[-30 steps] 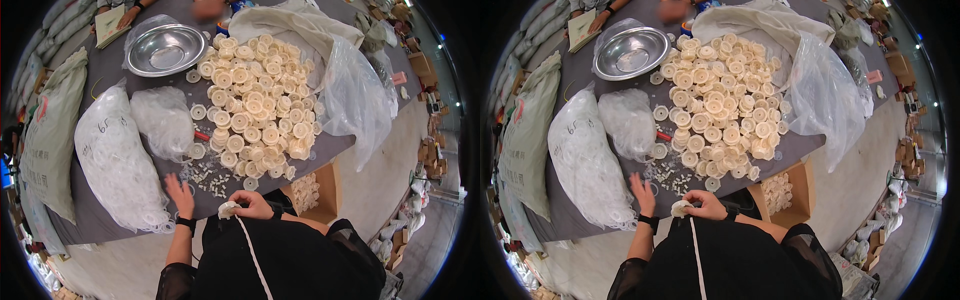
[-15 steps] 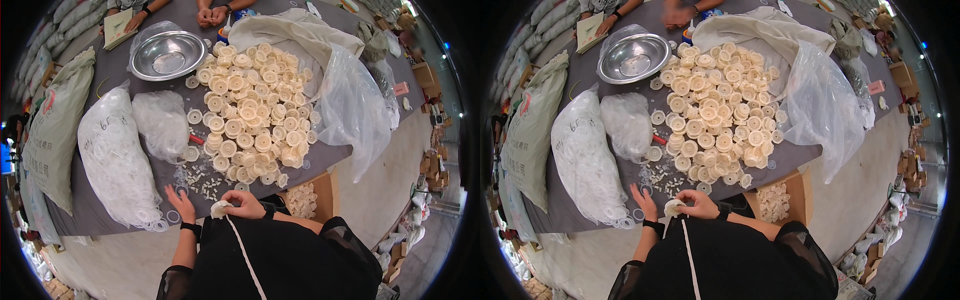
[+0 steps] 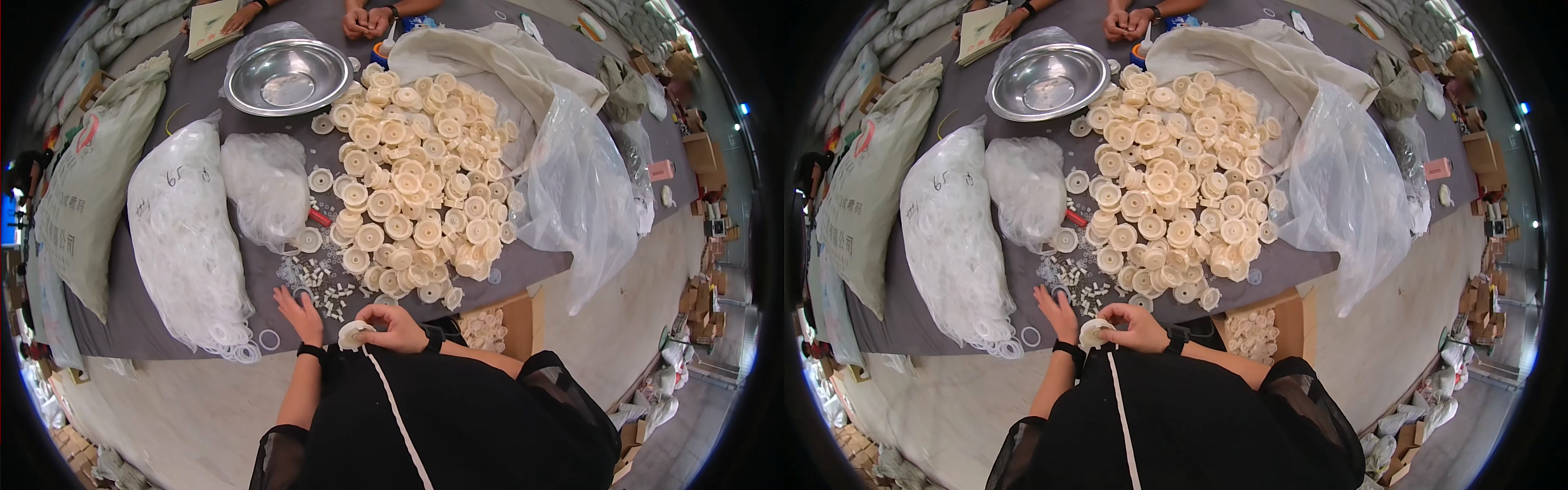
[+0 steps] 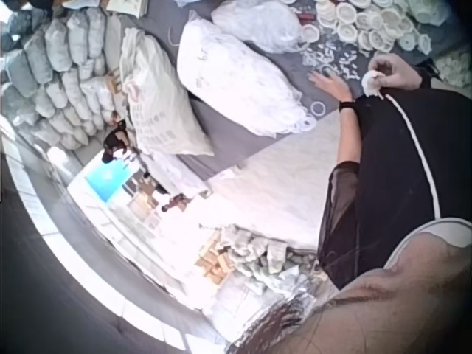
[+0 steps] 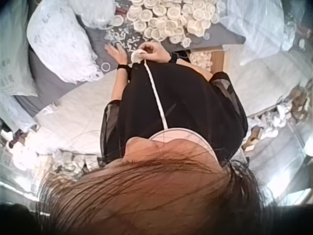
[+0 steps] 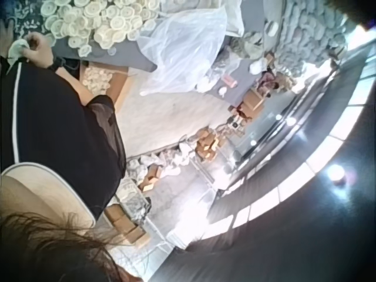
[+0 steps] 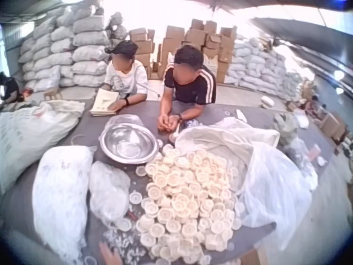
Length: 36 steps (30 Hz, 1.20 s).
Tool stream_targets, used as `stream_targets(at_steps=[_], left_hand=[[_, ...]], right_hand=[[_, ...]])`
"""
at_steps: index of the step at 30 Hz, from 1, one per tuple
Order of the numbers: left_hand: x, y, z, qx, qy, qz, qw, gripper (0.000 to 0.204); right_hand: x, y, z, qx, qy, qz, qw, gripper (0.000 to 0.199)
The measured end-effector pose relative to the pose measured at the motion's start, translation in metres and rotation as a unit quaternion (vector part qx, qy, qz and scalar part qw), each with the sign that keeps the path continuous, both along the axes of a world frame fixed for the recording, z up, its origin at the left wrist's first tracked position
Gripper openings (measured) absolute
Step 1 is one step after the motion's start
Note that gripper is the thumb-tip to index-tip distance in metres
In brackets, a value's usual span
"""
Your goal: Sort and inspect small translucent plastic circular parts, placing them into a box or bag.
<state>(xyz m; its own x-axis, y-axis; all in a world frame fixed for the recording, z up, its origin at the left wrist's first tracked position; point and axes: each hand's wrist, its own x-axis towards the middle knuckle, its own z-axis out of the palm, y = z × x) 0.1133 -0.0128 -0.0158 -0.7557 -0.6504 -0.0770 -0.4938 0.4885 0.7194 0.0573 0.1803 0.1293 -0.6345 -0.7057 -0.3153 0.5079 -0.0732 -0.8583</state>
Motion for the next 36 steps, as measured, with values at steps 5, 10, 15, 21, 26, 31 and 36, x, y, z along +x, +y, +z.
stream_targets(at_steps=[5,10,15,21,26,31,36], left_hand=[[-0.007,0.013,0.015,0.038,0.051,-0.071,0.995,0.052],[-0.007,0.002,-0.001,-0.020,-0.012,-0.019,1.000,0.053],[-0.022,0.003,0.007,-0.014,0.032,-0.099,0.994,0.054],[-0.037,-0.023,-0.003,-0.031,-0.003,-0.080,0.996,0.054],[-0.039,0.001,0.009,0.031,0.022,-0.148,0.988,0.053],[-0.064,-0.037,-0.004,-0.010,0.043,-0.077,0.996,0.049],[-0.058,-0.024,-0.010,-0.033,-0.011,-0.164,0.986,0.046]], right_hand=[[0.000,0.006,-0.001,0.002,-0.004,-0.011,1.000,0.025],[0.000,0.011,0.001,-0.001,0.001,-0.008,1.000,0.025],[-0.003,0.016,0.001,-0.003,-0.003,-0.020,1.000,0.025],[-0.001,0.017,-0.003,0.000,0.000,-0.019,1.000,0.024],[-0.003,0.015,-0.005,-0.002,0.006,-0.042,0.999,0.024],[0.000,0.011,-0.004,0.002,0.005,-0.046,0.999,0.025],[0.002,0.010,-0.005,0.000,0.010,-0.045,0.999,0.024]])
